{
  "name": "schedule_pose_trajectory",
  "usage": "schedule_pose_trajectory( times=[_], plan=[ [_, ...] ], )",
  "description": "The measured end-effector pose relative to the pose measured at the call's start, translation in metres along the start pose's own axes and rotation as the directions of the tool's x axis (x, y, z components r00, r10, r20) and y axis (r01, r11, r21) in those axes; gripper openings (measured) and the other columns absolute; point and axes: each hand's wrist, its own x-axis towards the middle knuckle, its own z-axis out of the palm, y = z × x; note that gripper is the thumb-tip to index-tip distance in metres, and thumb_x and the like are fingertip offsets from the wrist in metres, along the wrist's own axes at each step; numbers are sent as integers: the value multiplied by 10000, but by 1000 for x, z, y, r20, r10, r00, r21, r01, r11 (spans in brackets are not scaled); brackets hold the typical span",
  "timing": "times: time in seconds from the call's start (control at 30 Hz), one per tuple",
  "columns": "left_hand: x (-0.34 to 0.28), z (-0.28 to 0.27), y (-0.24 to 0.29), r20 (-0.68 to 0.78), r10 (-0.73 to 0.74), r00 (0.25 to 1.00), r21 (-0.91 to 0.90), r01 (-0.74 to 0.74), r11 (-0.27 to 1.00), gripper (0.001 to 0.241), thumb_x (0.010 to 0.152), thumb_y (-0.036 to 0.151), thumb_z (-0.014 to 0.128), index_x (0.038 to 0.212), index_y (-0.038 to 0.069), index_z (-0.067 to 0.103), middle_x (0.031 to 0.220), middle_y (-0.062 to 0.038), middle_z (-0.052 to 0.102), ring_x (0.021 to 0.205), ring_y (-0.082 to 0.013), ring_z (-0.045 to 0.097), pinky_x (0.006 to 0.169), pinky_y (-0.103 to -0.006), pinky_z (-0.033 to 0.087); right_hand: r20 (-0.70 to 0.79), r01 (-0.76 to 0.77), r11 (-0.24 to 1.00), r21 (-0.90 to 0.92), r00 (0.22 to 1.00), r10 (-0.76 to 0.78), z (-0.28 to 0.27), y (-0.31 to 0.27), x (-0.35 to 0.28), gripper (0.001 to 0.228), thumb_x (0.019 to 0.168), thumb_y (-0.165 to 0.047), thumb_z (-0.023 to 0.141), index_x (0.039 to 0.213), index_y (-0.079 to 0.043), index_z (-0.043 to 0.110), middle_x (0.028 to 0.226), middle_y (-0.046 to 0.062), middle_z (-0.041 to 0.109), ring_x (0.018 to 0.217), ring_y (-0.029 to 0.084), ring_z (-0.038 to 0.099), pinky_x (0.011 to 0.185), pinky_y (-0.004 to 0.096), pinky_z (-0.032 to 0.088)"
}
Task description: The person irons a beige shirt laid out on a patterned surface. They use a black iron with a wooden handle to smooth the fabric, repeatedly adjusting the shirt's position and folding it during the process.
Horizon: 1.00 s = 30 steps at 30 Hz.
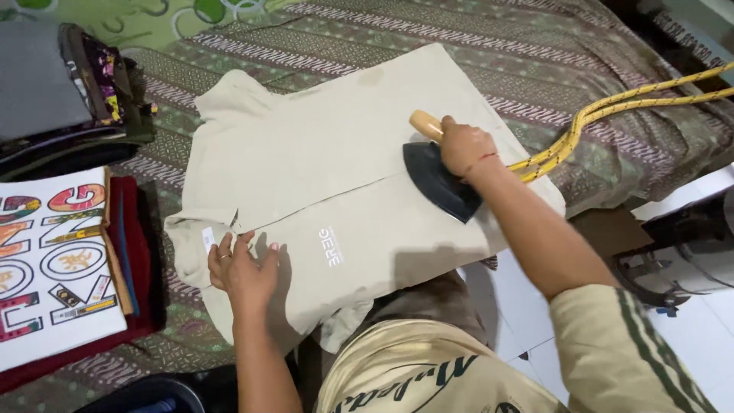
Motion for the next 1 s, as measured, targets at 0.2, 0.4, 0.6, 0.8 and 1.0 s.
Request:
schedule_pose_trajectory(
  times=[0.2, 0.4, 0.6, 0.8, 1.0],
  plan=[
    [-4, -2, -21, -45, -4, 999, 36, 6, 999, 546, 827, 454, 797, 1297, 208, 670, 1491, -141, 492, 1485, -427, 258, 1127, -687, 183, -24, -31, 999, -44, 999, 30, 15, 9, 13, 289, 1016, -243, 485, 1269, -110, 529, 1011, 258, 752, 988, 490, 734, 827, 615, 570],
    [-6, -5, -31, -71, 25, 997, 16, -24, 1000, 539, 829, 436, 792, 1279, 160, 682, 1470, -183, 520, 1481, -455, 278, 1129, -674, 174, 21, -70, 997, -39, 997, 71, -4, 19, -32, 284, 1027, -184, 440, 1258, -60, 551, 1092, 295, 749, 1063, 509, 716, 872, 604, 564],
    [-11, -7, -44, -250, 33, 968, 21, -29, 999, 570, 836, 354, 787, 1352, 168, 635, 1498, -156, 480, 1458, -427, 304, 1076, -654, 267, 51, -36, 998, -57, 998, 39, -18, 17, -74, 391, 978, -297, 575, 1301, -76, 564, 1126, 305, 741, 1118, 517, 696, 919, 610, 559],
    [-4, -5, -81, -358, -83, 930, -14, 84, 996, 660, 812, 364, 813, 1393, 147, 589, 1481, -200, 486, 1353, -460, 428, 993, -633, 365, 64, 33, 999, 11, 997, -34, -42, -31, -85, 409, 1010, -221, 467, 1391, -76, 503, 1128, 296, 736, 1115, 495, 702, 935, 615, 545],
    [-11, 2, -96, -555, 9, 832, -16, -22, 1000, 793, 688, 270, 935, 1353, -18, 613, 1326, -311, 559, 1104, -478, 642, 921, -515, 532, 66, 157, 986, 50, 985, -160, -2, -87, -29, 357, 1006, -213, 399, 1309, -67, 519, 1114, 287, 734, 1091, 487, 708, 924, 602, 547]
  ],
)
